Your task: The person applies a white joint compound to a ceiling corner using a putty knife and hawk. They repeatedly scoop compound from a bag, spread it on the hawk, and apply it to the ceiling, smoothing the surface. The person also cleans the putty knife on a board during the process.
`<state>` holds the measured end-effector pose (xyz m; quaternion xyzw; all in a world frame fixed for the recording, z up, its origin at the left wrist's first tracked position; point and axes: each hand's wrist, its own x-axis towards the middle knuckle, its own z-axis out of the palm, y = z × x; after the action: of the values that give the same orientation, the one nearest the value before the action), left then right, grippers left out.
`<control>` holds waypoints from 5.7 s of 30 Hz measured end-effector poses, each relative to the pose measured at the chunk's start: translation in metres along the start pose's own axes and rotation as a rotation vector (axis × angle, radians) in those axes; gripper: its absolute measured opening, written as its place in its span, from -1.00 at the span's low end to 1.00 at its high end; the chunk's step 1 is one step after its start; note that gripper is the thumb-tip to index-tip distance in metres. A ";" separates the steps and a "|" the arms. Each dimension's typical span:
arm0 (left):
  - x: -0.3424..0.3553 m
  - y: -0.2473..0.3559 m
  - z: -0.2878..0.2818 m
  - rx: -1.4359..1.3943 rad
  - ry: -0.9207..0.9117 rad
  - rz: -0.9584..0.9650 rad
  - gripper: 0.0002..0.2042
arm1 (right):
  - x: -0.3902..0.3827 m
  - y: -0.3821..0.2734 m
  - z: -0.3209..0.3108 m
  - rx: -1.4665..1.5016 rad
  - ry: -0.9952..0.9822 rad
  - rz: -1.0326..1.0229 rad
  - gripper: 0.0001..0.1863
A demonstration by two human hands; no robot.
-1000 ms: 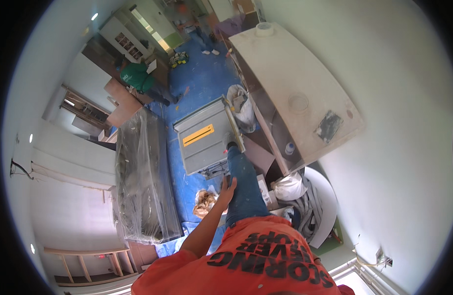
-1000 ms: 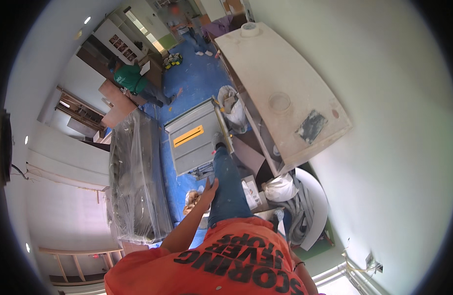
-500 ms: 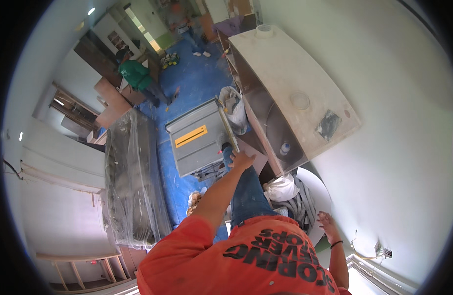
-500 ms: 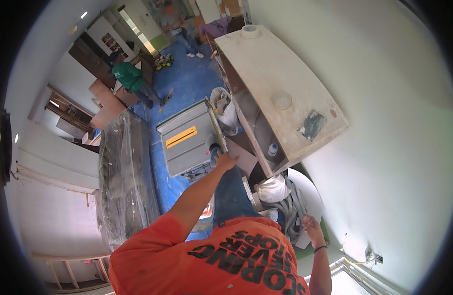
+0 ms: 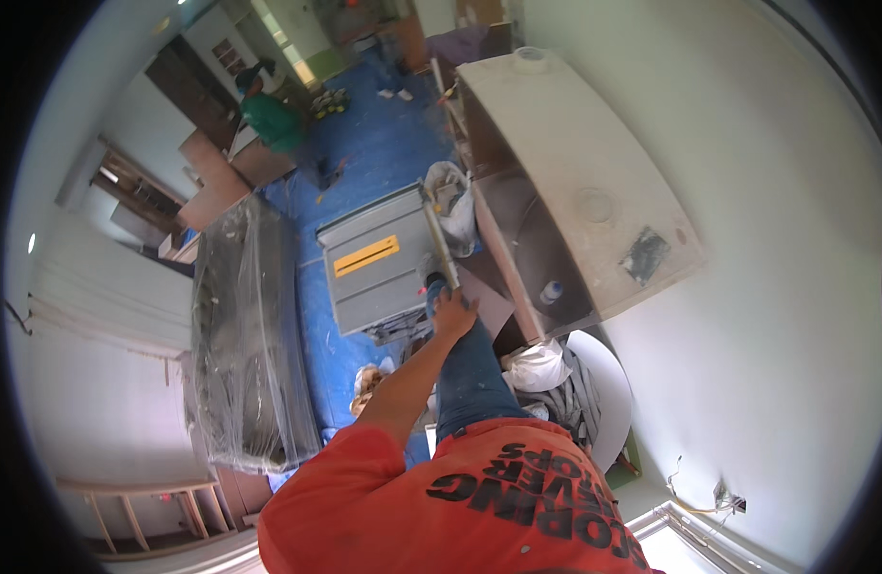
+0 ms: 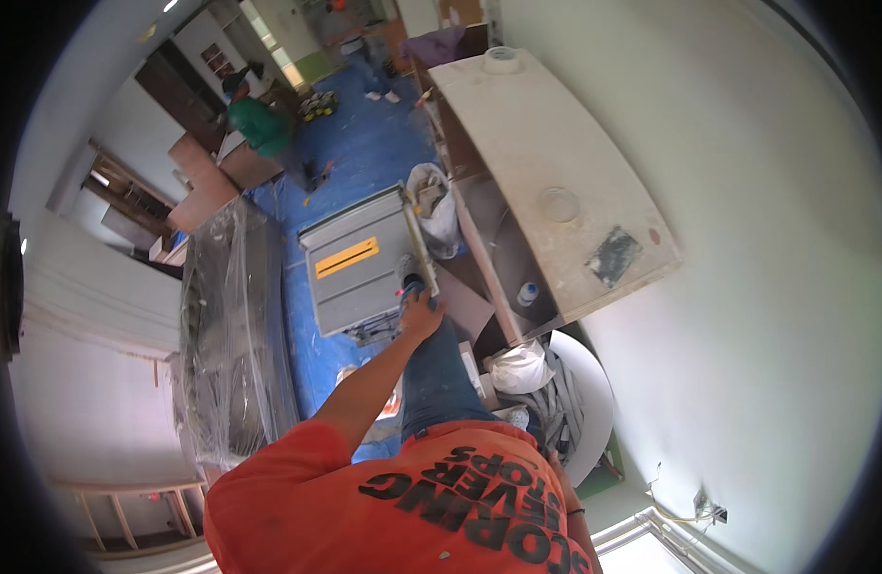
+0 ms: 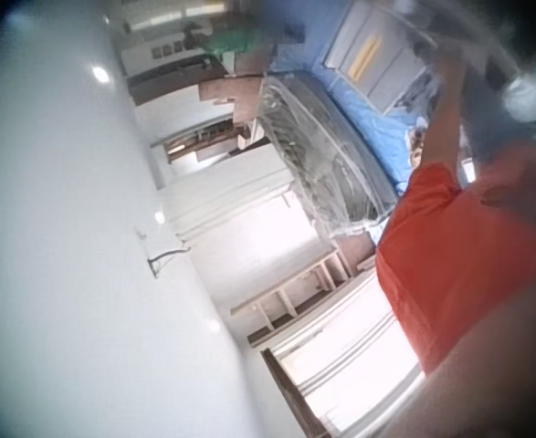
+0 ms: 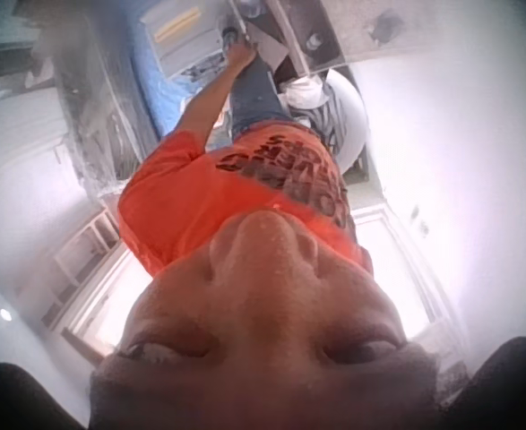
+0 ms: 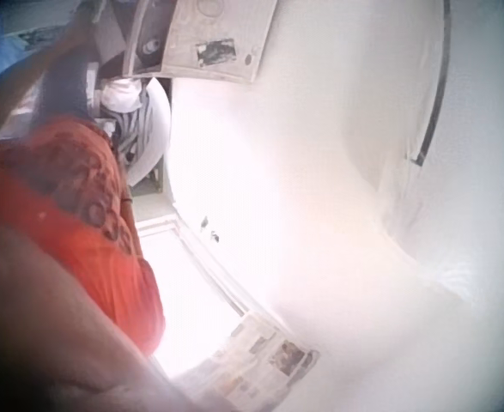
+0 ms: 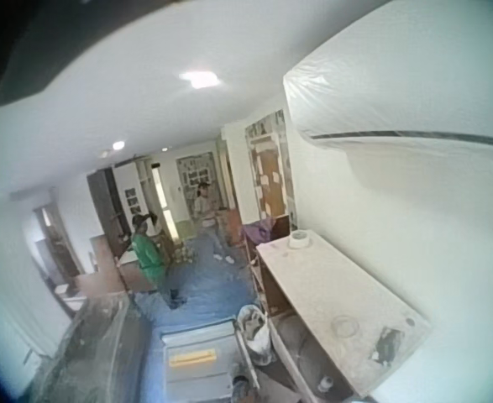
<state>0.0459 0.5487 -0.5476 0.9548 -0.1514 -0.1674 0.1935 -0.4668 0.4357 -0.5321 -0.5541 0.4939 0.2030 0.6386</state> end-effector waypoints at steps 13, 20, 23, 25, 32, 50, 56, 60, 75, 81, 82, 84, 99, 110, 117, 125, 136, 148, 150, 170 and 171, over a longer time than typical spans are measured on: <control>-0.151 -0.007 -0.007 -0.154 0.243 0.207 -0.29 | -0.009 -0.112 0.001 0.233 -0.100 -0.330 -0.15; -0.169 -0.009 -0.027 -0.056 0.190 0.320 -0.54 | 0.101 -0.152 0.063 -0.233 -0.164 -0.700 -0.10; -0.167 -0.019 -0.031 -0.051 0.170 0.369 -0.69 | 0.124 -0.160 0.080 -0.462 -0.197 -0.673 -0.15; -0.167 -0.025 -0.031 -0.082 0.131 0.384 -0.72 | 0.129 -0.162 0.085 -0.517 -0.230 -0.651 -0.21; -0.194 -0.046 -0.039 -0.166 0.108 0.181 -0.75 | 0.117 -0.156 0.098 -0.521 -0.252 -0.787 -0.39; -0.277 -0.053 -0.091 -0.071 -0.379 0.151 -0.83 | 0.077 -0.164 0.069 -0.566 -0.556 -0.717 -0.30; -0.211 -0.028 -0.085 -0.241 -0.171 0.287 -0.86 | 0.029 -0.244 -0.027 -0.200 0.233 -1.220 -0.64; -0.128 -0.007 -0.067 -0.161 -0.024 0.431 -0.88 | 0.012 -0.323 -0.117 -0.240 0.705 -1.381 -0.84; -0.042 0.029 0.111 0.069 -0.817 0.580 -0.62 | 0.134 -0.439 -0.247 -0.225 1.014 -0.881 -0.53; -0.032 0.017 0.125 0.060 -1.067 0.444 -0.46 | 0.137 -0.442 -0.249 -0.122 1.000 -0.850 -0.56; -0.031 0.018 0.123 -0.033 -1.059 0.408 -0.48 | 0.136 -0.442 -0.249 -0.115 0.982 -0.837 -0.58; -0.026 0.019 0.119 -0.200 -1.043 0.335 -0.48 | 0.135 -0.445 -0.248 -0.106 0.972 -0.802 -0.57; 0.004 0.018 0.125 -0.243 -0.897 0.481 -0.61 | 0.122 -0.464 -0.237 -0.209 0.991 -0.734 -0.61; 0.015 0.051 0.100 -0.368 -0.849 0.481 -0.60 | 0.126 -0.458 -0.236 -0.118 0.936 -0.677 -0.59; 0.018 0.061 0.101 -0.312 -0.819 0.461 -0.62 | 0.132 -0.455 -0.242 -0.230 0.991 -0.753 -0.56; 0.040 0.048 0.122 -0.390 -0.733 0.285 -0.66 | 0.115 -0.463 -0.237 -0.141 0.928 -0.645 -0.60; 0.071 0.361 -0.155 -1.157 0.111 0.946 -0.74 | 0.126 -0.451 -0.245 -0.374 1.089 -0.744 -0.55; -0.036 0.685 -0.251 -2.038 -1.021 0.861 -0.74 | 0.121 -0.455 -0.244 -0.412 1.069 -0.612 -0.53; -0.038 0.695 -0.247 -2.014 -1.042 0.942 -0.79 | 0.120 -0.455 -0.245 -0.408 1.084 -0.634 -0.53; -0.044 0.712 -0.238 -2.242 -1.196 0.799 -0.79 | 0.157 -0.418 -0.258 0.120 0.780 -0.730 -0.57; -0.043 0.709 -0.235 -2.261 -1.224 0.826 -0.79 | 0.157 -0.416 -0.258 0.583 0.582 -0.761 -0.55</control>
<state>-0.0630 0.0159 -0.0345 -0.0684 -0.2670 -0.5249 0.8053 -0.1684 0.0297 -0.4291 -0.5268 0.4506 -0.3482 0.6310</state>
